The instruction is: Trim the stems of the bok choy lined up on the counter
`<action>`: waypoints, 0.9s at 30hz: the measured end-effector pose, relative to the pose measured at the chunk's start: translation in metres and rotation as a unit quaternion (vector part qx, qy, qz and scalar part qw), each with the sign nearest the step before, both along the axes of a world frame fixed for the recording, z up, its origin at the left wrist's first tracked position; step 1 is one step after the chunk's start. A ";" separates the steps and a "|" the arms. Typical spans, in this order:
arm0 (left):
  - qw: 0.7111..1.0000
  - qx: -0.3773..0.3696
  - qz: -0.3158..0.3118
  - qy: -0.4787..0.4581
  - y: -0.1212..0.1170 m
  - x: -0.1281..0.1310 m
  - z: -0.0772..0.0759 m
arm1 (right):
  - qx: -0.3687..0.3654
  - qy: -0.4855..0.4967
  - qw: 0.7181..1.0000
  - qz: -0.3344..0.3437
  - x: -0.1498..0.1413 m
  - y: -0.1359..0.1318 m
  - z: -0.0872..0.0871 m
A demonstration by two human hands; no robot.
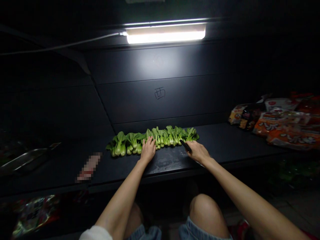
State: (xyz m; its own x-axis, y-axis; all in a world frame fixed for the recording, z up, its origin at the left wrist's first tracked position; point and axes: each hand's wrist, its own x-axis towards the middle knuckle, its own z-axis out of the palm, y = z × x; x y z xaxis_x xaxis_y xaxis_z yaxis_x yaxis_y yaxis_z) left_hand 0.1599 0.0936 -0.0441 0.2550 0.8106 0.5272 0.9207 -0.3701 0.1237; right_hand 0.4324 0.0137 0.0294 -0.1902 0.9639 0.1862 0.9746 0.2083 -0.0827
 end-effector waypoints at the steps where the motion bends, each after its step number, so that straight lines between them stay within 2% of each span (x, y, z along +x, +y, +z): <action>1: 1.000 0.001 0.001 -0.001 0.000 -0.002 0.000 | 0.000 -0.001 1.000 0.003 -0.004 0.000 0.000; 10: 1.000 -0.004 0.025 0.012 -0.008 -0.023 0.005 | -0.001 -0.009 0.999 0.030 -0.037 0.004 -0.001; 21: 0.999 0.012 0.037 0.003 -0.013 -0.047 0.003 | 0.010 0.008 0.996 0.093 -0.079 0.011 -0.007; 27: 0.998 -0.005 0.059 0.011 -0.020 -0.062 0.005 | -0.005 -0.016 0.996 0.091 -0.099 0.011 -0.007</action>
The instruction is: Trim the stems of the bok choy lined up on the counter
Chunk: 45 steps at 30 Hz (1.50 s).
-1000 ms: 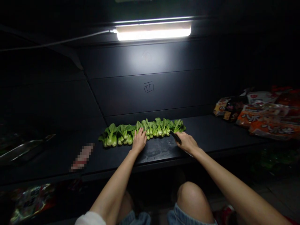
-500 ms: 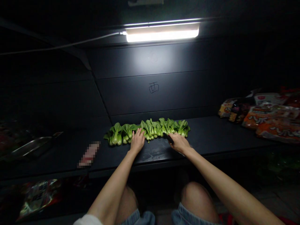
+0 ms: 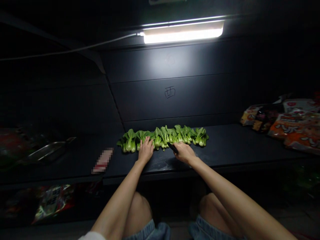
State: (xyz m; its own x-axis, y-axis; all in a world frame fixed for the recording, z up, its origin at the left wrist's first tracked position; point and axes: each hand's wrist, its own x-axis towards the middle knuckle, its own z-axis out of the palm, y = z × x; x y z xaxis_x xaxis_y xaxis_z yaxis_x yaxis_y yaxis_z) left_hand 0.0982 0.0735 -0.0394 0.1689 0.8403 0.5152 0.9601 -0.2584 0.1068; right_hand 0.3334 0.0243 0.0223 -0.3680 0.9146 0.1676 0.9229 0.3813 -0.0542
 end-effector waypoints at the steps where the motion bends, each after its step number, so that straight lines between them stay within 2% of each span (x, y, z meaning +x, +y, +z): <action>1: 1.000 -0.002 0.002 0.000 -0.001 -0.003 0.000 | 0.000 0.001 1.000 0.001 -0.002 0.000 0.000; 18: 0.997 0.011 -0.022 -0.072 -0.004 -0.029 -0.022 | 0.005 0.019 0.998 0.057 -0.035 -0.003 -0.001; 23: 0.996 0.011 -0.013 -0.084 -0.005 -0.036 -0.026 | 0.011 0.042 0.997 0.066 -0.044 -0.005 -0.003; 31: 0.994 -0.005 -0.006 -0.105 -0.004 -0.043 -0.034 | 0.002 0.026 0.997 0.076 -0.052 -0.007 -0.004; 45: 0.995 0.004 -0.010 -0.103 -0.006 -0.050 -0.035 | 0.003 0.007 0.996 0.084 -0.065 -0.007 -0.002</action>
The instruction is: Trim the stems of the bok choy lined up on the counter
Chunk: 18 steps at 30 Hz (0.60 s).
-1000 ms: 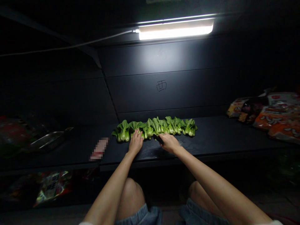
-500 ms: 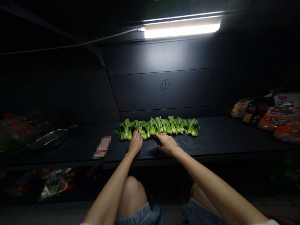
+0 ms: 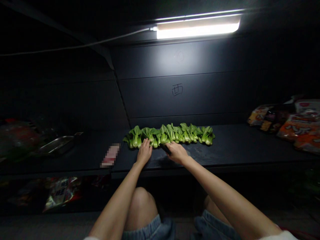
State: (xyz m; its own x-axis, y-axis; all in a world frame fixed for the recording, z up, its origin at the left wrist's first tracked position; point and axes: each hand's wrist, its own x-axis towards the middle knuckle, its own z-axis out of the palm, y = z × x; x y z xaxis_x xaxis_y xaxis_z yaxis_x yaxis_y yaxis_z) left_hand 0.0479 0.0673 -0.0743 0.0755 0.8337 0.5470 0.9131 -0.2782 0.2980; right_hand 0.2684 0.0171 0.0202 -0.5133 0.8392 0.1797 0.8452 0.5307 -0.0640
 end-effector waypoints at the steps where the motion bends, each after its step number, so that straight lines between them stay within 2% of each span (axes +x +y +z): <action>1: 1.000 0.000 0.001 0.002 -0.001 -0.002 0.000 | 0.000 0.000 1.000 0.000 -0.001 0.000 0.000; 9: 1.000 -0.011 0.002 0.011 -0.007 -0.011 0.005 | -0.016 0.008 1.000 -0.018 -0.009 -0.003 0.001; 18: 0.999 -0.034 -0.013 -0.007 -0.010 -0.006 0.007 | -0.020 0.034 0.997 -0.060 -0.014 -0.002 0.000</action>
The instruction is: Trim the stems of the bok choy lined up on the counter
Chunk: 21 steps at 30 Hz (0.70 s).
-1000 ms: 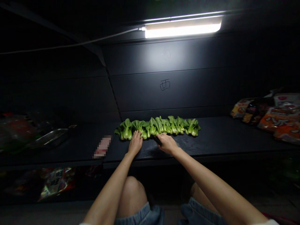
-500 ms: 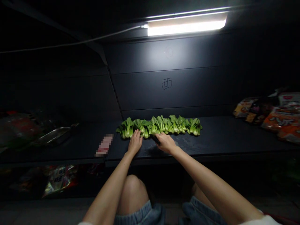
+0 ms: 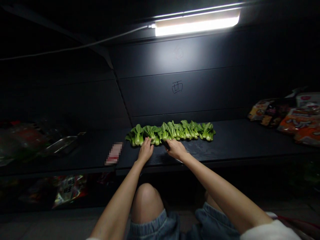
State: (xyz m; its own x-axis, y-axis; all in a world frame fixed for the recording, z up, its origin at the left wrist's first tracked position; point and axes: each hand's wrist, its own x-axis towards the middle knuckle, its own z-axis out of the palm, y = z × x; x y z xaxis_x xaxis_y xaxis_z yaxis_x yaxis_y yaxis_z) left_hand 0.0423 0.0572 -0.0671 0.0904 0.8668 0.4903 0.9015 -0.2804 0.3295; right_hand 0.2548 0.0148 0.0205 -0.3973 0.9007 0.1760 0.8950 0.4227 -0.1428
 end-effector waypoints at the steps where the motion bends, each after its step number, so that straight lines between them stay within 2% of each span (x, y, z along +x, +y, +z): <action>1: 1.000 -0.001 0.000 -0.009 0.000 0.001 0.000 | -0.002 0.009 1.000 -0.011 0.000 0.000 0.000; 7: 0.998 -0.012 -0.006 -0.054 0.000 0.010 0.001 | -0.014 0.064 0.996 -0.058 0.001 -0.002 0.003; 15: 0.986 0.002 -0.013 -0.167 0.003 0.024 -0.004 | -0.015 0.065 0.996 -0.055 -0.003 -0.001 0.005; 21: 0.982 0.001 0.000 -0.189 0.006 0.013 -0.006 | -0.011 0.045 0.999 -0.027 0.001 0.001 0.005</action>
